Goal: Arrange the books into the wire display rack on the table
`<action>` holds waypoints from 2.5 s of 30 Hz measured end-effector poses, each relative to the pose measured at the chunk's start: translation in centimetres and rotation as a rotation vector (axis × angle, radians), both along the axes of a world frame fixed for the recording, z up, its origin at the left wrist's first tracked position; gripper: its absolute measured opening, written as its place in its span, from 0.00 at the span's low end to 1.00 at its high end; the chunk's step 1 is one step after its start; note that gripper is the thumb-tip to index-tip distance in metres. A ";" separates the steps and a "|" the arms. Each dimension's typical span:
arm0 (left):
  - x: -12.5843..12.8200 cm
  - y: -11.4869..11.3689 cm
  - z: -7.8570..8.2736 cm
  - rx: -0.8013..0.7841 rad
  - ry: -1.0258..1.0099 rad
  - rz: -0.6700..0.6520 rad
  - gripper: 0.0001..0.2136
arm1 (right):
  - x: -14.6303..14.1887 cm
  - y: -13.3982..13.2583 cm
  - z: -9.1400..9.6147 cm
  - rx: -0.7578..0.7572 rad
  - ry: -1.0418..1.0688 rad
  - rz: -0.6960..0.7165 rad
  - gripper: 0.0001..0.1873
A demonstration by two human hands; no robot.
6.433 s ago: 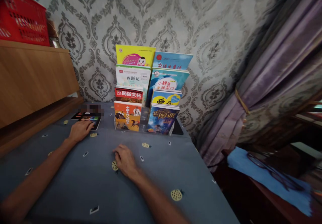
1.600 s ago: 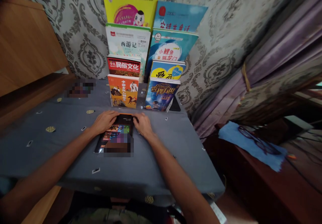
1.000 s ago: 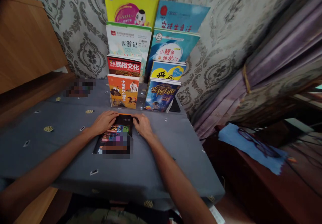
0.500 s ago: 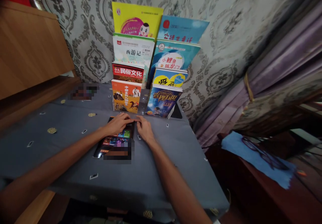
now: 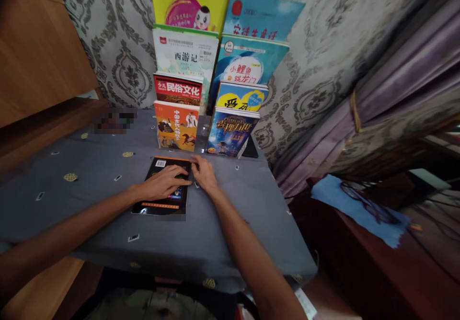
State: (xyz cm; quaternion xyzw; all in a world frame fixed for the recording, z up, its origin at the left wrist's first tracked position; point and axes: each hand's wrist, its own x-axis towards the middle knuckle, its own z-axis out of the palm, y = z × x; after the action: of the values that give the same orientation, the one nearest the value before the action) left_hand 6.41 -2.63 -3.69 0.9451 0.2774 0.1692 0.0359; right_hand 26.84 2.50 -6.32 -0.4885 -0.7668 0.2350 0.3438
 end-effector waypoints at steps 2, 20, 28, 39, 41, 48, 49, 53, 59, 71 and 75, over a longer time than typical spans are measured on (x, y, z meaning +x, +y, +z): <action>0.0 -1.4 0.3 -0.012 -0.008 -0.028 0.18 | 0.0 -0.1 0.1 0.005 0.005 0.002 0.20; -0.2 -6.2 0.9 -0.008 0.009 -0.108 0.16 | -0.5 -1.7 0.0 0.187 -0.201 0.018 0.18; -0.2 -6.2 0.4 -0.044 0.012 -0.084 0.20 | 0.6 -7.0 0.4 0.205 -0.085 0.110 0.16; -0.1 -6.4 0.6 -0.013 0.015 -0.102 0.17 | 2.1 -14.3 1.9 0.179 -0.054 0.189 0.18; 0.1 -6.5 0.4 0.015 0.008 -0.070 0.16 | 2.1 -14.3 1.9 0.160 -0.057 0.193 0.19; 1.2 -5.2 -1.4 -0.008 -0.045 0.266 0.14 | 1.8 -13.2 1.1 0.097 -0.084 0.169 0.22; 1.5 -4.7 -1.8 -0.023 -0.070 0.342 0.13 | 1.7 -13.0 1.0 0.100 -0.090 0.166 0.22; 2.6 -2.1 -3.0 -0.100 -0.159 0.559 0.13 | 0.9 -12.3 0.9 0.121 -0.099 0.164 0.21; 0.7 1.1 -3.0 -0.223 -0.214 0.471 0.16 | -0.7 -11.1 1.1 0.112 -0.113 0.219 0.21; -4.1 1.7 -3.3 -0.212 -0.242 0.231 0.19 | -2.0 -9.4 1.5 0.220 -0.154 0.138 0.20; -3.9 1.6 -3.8 -0.188 -0.267 0.234 0.19 | -2.9 -9.9 1.9 0.291 -0.222 0.392 0.20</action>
State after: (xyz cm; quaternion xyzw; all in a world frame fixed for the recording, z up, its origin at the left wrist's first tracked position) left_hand 2.47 -1.07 -7.47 0.8680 0.3927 0.2694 0.1406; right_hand 23.98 -7.38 -4.44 -0.2989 -0.9054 0.1295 0.2722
